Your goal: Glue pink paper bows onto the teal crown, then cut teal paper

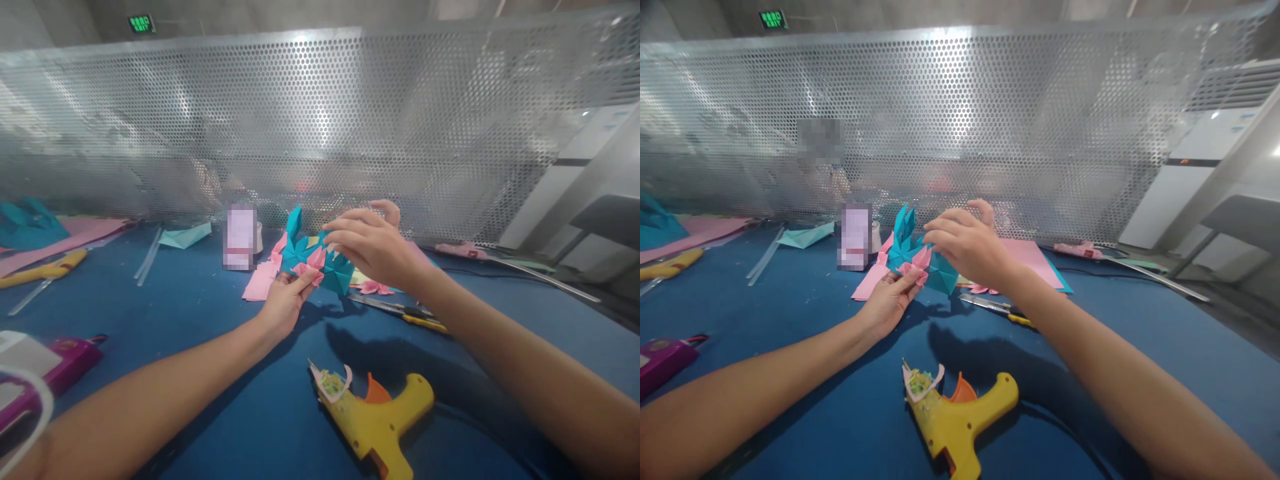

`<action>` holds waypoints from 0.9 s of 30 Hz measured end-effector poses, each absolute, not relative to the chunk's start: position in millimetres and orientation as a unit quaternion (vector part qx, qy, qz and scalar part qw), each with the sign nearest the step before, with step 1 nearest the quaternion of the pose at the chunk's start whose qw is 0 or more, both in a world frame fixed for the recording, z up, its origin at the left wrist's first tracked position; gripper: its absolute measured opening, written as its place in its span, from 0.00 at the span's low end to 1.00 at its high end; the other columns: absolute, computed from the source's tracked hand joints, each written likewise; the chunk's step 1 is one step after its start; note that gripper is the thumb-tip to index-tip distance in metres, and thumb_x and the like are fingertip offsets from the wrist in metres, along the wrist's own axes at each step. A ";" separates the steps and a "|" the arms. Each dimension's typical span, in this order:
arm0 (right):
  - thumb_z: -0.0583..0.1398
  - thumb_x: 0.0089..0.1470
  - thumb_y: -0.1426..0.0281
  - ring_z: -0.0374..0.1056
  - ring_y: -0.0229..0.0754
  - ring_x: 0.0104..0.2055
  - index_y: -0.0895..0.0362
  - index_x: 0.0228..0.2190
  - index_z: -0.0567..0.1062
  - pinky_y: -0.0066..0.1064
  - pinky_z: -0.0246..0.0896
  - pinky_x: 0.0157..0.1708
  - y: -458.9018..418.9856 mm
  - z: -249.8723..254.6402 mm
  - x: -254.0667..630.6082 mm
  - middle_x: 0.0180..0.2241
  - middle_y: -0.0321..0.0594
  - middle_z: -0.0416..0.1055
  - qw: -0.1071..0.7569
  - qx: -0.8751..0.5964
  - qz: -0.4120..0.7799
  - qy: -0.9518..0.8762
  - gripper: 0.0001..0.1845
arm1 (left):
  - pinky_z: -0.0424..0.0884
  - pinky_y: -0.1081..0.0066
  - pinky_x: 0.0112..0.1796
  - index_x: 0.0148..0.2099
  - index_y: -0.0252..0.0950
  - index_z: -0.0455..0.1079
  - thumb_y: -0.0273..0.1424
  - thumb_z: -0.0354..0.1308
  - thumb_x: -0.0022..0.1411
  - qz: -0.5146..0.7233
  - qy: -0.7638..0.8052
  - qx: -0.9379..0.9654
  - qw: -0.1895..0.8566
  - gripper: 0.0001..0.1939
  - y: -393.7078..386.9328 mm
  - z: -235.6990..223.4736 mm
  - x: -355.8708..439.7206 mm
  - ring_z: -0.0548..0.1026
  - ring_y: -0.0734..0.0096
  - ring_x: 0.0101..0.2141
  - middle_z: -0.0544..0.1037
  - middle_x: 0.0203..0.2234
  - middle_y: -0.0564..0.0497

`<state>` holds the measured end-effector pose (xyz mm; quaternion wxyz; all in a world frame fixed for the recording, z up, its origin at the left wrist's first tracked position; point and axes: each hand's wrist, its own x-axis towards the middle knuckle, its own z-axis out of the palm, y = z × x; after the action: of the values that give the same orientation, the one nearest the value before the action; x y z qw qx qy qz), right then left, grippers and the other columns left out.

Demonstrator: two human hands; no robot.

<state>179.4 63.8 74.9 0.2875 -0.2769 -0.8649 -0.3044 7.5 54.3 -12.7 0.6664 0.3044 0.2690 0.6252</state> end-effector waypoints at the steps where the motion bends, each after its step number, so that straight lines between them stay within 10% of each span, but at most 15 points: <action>1: 0.53 0.61 0.71 0.64 0.43 0.49 0.52 0.36 0.74 0.44 0.39 0.54 65.2 77.2 182.2 0.45 0.34 0.75 0.297 -0.286 -0.300 -0.860 0.10 | 0.73 0.72 0.41 0.29 0.33 0.69 0.25 0.72 0.41 0.626 0.271 0.303 0.665 0.14 55.2 -13.0 7.0 0.76 0.76 0.29 0.77 0.23 0.55; 12: 0.61 0.52 0.63 0.65 0.45 0.47 0.50 0.34 0.76 0.42 0.38 0.48 77.2 91.0 215.9 0.36 0.34 0.77 0.164 -0.333 -0.165 -0.914 0.07 | 0.71 0.75 0.39 0.27 0.33 0.68 0.26 0.71 0.43 0.634 0.280 0.292 0.659 0.13 59.4 -12.0 3.4 0.75 0.78 0.29 0.76 0.24 0.55; 27: 0.52 0.56 0.76 0.66 0.44 0.38 0.53 0.31 0.72 0.44 0.40 0.48 74.3 89.6 203.2 0.30 0.36 0.76 0.284 -0.354 -0.301 -0.839 0.10 | 0.67 0.69 0.44 0.25 0.34 0.71 0.31 0.73 0.40 0.535 0.214 0.397 0.715 0.13 51.0 -17.2 6.7 0.74 0.70 0.38 0.76 0.27 0.52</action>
<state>203.2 74.3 89.6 0.2845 -0.3536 -0.8387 -0.3012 6.7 51.0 -17.2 0.7147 0.3972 0.2138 0.5345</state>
